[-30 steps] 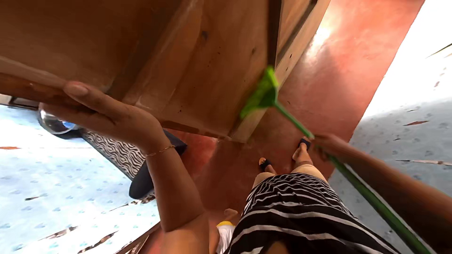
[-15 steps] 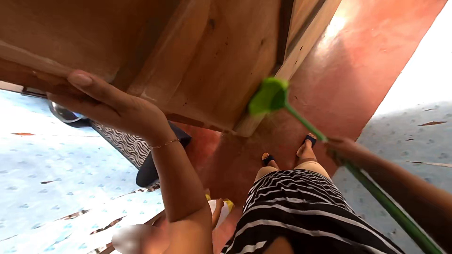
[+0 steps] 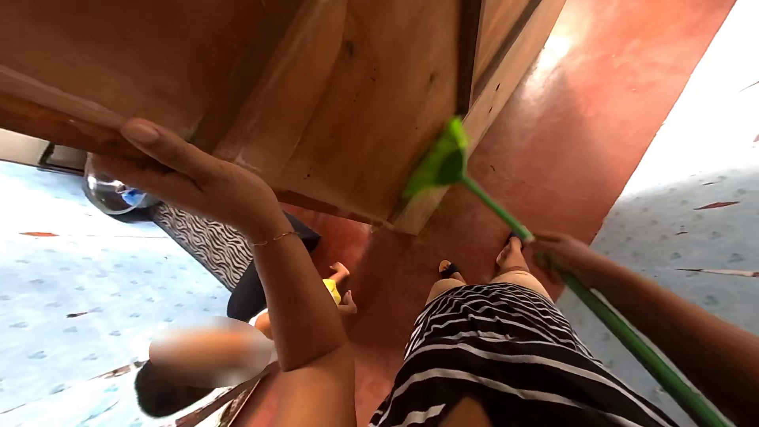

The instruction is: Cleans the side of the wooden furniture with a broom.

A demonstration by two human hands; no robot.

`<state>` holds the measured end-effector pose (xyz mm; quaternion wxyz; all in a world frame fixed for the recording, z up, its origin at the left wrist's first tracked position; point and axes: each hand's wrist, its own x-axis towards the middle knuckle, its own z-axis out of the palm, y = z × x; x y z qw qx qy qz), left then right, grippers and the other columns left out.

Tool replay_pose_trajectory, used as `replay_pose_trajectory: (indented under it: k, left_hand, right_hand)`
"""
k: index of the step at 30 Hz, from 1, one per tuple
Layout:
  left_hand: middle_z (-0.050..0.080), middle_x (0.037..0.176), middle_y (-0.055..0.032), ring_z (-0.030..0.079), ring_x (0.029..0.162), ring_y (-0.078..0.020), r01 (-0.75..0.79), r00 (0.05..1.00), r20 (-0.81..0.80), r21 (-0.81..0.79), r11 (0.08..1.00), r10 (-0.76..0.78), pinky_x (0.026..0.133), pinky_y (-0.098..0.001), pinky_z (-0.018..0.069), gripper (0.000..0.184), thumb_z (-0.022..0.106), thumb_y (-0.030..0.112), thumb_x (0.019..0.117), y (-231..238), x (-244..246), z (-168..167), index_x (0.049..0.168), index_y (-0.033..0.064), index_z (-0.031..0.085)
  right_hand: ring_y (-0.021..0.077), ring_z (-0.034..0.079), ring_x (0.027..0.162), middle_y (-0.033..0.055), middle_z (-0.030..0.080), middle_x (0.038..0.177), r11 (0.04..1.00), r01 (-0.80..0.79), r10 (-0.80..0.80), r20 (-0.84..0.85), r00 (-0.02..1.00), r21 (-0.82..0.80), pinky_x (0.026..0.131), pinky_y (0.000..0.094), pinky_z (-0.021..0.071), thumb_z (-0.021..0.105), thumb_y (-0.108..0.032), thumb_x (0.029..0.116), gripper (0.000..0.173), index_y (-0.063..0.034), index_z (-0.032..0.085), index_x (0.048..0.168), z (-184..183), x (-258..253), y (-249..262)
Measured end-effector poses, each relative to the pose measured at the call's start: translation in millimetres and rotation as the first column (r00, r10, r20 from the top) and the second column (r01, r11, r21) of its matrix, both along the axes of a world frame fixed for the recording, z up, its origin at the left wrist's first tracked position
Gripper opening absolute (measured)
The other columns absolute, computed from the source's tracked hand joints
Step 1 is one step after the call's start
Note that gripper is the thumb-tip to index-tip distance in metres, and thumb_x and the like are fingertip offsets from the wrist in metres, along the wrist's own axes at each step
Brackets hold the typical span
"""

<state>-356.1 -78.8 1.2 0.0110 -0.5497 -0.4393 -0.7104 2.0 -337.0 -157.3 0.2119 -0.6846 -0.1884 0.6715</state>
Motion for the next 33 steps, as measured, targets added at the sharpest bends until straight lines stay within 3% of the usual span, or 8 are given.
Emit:
replay_pose_trajectory:
  k: [3, 9, 14, 17, 21, 25, 30, 33]
  left_hand:
    - [0.056, 0.119, -0.0216, 0.06, 0.111, -0.0204, -0.015, 1.0, 0.009, -0.02, 1.0, 0.015, 0.102, -0.0319, 0.0497, 0.037, 0.04, 0.009, 0.11, -1, 3, 3, 0.135, -0.0183, 0.035]
    - [0.055, 0.119, -0.019, 0.058, 0.111, -0.0141, -0.044, 0.999, 0.016, 0.009, 0.999, 0.044, 0.101, -0.0262, 0.0477, 0.035, 0.038, 0.008, 0.1101, -8, 15, 7, 0.132, -0.0191, 0.035]
    - [0.052, 0.12, -0.0174, 0.056, 0.112, -0.012, 0.026, 0.999, -0.035, 0.094, 0.995, -0.022, 0.101, -0.0261, 0.0469, 0.033, 0.037, 0.007, 0.1094, -7, 14, 8, 0.129, -0.0192, 0.034]
    - [0.054, 0.116, -0.0157, 0.058, 0.11, -0.0121, 0.03, 0.999, -0.019, 0.087, 0.996, -0.028, 0.1, -0.0269, 0.0485, 0.032, 0.037, 0.008, 0.1099, -7, 15, 8, 0.129, -0.0181, 0.035]
    - [0.055, 0.116, -0.0174, 0.059, 0.109, -0.0135, -0.007, 1.0, 0.004, 0.032, 0.999, 0.007, 0.1, -0.0279, 0.0491, 0.034, 0.038, 0.009, 0.1102, -7, 14, 7, 0.13, -0.0188, 0.036]
    - [0.056, 0.123, -0.0222, 0.059, 0.116, -0.0166, -0.052, 0.999, -0.006, 0.007, 0.999, 0.052, 0.105, -0.0276, 0.0462, 0.039, 0.038, 0.009, 0.1103, -8, 14, 7, 0.134, -0.0209, 0.035]
    - [0.056, 0.121, -0.0206, 0.06, 0.115, -0.0167, -0.026, 1.0, -0.005, -0.012, 1.0, 0.026, 0.104, -0.0288, 0.0485, 0.037, 0.037, 0.011, 0.1115, -8, 12, 6, 0.135, -0.0185, 0.034]
    - [0.054, 0.129, -0.0245, 0.058, 0.121, -0.0185, -0.054, 0.998, -0.023, -0.026, 0.998, 0.054, 0.108, -0.029, 0.0456, 0.043, 0.037, 0.011, 0.1111, -7, 9, 6, 0.14, -0.0205, 0.03]
  right_hand:
    - [0.0072, 0.04, 0.042, -0.0035, 0.038, 0.063, 0.992, 0.126, -0.126, -0.008, 0.992, 0.017, 0.039, 0.0233, 0.0418, 0.037, -0.031, 0.1129, 0.029, -0.0157, 0.04, 0.137, 18, 9, -4]
    - [0.0095, 0.057, 0.063, 0.0014, 0.06, 0.083, 0.945, -0.327, 0.317, -0.212, 0.924, -0.012, 0.059, 0.0294, 0.0509, 0.047, -0.026, 0.1088, 0.04, -0.0164, 0.047, 0.147, 57, -24, -77]
    - [0.0085, 0.043, 0.045, 0.0003, 0.046, 0.066, 0.998, -0.024, 0.022, -0.021, 1.0, -0.066, 0.042, 0.0247, 0.0419, 0.039, -0.029, 0.1128, 0.032, -0.0078, 0.049, 0.135, -25, -8, -23]
    - [0.0057, 0.038, 0.041, -0.0045, 0.038, 0.061, 0.988, 0.151, -0.149, -0.047, 0.988, 0.027, 0.037, 0.0221, 0.0391, 0.036, -0.027, 0.113, 0.028, -0.0153, 0.042, 0.138, 4, 8, -21]
    - [0.006, 0.042, 0.042, -0.0033, 0.043, 0.062, 0.997, -0.08, 0.082, -0.159, 0.984, 0.016, 0.037, 0.0225, 0.04, 0.037, -0.023, 0.1112, 0.033, -0.0159, 0.043, 0.143, 56, 6, -71]
    - [0.0113, 0.048, 0.048, 0.0029, 0.051, 0.068, 0.966, -0.255, 0.251, -0.078, 0.965, -0.042, 0.044, 0.0284, 0.0449, 0.044, -0.03, 0.1112, 0.036, -0.0093, 0.052, 0.14, -6, -5, -52]
    - [0.0067, 0.043, 0.045, -0.0018, 0.044, 0.065, 0.956, 0.273, -0.284, 0.1, 0.954, 0.104, 0.043, 0.0231, 0.0432, 0.038, -0.031, 0.113, 0.034, -0.0077, 0.047, 0.136, -53, 54, 38]
    - [0.0069, 0.041, 0.044, -0.0042, 0.039, 0.063, 0.957, 0.245, -0.258, 0.072, 0.963, 0.154, 0.041, 0.0244, 0.0427, 0.035, -0.035, 0.1129, 0.038, -0.0155, 0.04, 0.146, -27, 79, 18]
